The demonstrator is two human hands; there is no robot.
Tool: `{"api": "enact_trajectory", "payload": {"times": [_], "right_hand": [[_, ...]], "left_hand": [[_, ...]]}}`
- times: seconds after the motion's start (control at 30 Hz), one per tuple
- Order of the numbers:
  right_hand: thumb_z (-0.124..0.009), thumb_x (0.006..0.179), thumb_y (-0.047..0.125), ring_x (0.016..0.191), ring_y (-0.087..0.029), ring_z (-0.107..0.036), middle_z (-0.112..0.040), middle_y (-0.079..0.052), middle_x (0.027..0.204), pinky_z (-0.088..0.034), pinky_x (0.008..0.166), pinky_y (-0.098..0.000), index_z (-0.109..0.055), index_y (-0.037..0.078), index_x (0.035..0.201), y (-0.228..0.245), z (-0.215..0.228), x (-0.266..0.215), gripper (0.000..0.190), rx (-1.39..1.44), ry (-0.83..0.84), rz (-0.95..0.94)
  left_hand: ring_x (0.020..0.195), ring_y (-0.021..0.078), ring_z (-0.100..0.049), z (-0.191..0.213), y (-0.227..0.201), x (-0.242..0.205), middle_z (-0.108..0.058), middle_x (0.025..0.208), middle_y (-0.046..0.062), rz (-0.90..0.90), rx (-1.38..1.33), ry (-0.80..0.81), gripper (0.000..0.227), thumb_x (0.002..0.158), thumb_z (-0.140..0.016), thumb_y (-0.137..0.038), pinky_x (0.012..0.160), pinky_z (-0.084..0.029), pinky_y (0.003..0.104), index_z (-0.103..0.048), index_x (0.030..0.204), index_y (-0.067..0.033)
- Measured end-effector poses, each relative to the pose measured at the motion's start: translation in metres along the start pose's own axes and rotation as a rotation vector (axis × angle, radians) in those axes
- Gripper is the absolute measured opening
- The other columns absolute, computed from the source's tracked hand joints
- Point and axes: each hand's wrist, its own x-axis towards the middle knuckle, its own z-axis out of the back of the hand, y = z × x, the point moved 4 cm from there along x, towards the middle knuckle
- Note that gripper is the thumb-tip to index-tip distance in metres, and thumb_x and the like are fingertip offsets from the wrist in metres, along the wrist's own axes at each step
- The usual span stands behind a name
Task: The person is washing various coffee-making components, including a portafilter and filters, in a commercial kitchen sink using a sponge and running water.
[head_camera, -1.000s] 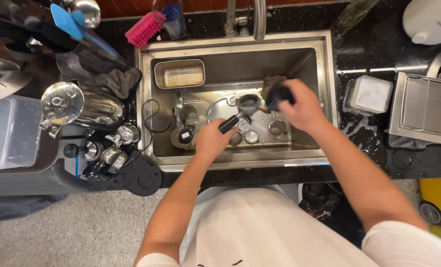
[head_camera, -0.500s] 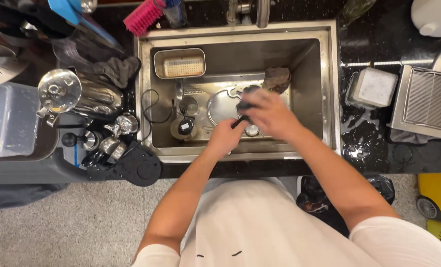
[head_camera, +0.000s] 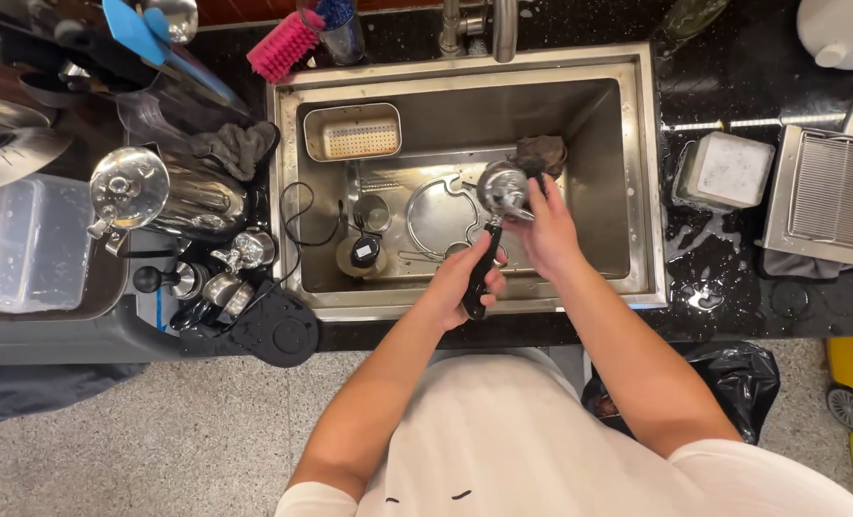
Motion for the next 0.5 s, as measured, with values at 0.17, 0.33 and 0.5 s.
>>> {"api": "enact_trajectory", "payload": {"times": [0.17, 0.33, 0.5], "right_hand": [[-0.058, 0.107, 0.01, 0.113, -0.02, -0.062, -0.063, -0.01, 0.125, -0.054, 0.1, -0.0359, -0.06, 0.005, 0.133, -0.018, 0.023, 0.002, 0.027, -0.548, 0.011, 0.38], [-0.054, 0.104, 0.005, 0.118, -0.015, -0.06, -0.062, -0.004, 0.127, -0.046, 0.099, -0.0243, -0.063, 0.006, 0.135, 0.017, -0.015, 0.001, 0.032, -0.982, 0.126, 0.671], [-0.044, 0.108, 0.004, 0.121, -0.013, -0.059, -0.066, -0.003, 0.127, -0.043, 0.106, -0.0245, -0.063, 0.01, 0.135, 0.019, -0.003, 0.01, 0.034, -0.867, 0.174, 0.556]], "left_hand": [[0.061, 0.01, -0.048, 0.009, -0.003, 0.007, -0.049, 0.072, -0.001, 0.021, -0.091, 0.03, 0.055, 0.102, -0.05, -0.059, 0.051, -0.042, 0.025, -0.058, 0.1, -0.0051], [0.053, 0.0096, -0.045, 0.017, -0.001, -0.001, -0.046, 0.068, -0.001, 0.159, 0.006, 0.129, 0.056, 0.103, -0.046, -0.064, 0.048, -0.041, 0.025, -0.055, 0.092, -0.0097], [0.05, 0.0094, -0.044, -0.004, 0.011, 0.001, -0.046, 0.067, -0.002, 0.184, -0.037, 0.202, 0.052, 0.102, -0.047, -0.062, 0.046, -0.04, 0.026, -0.054, 0.091, -0.0115]]}}
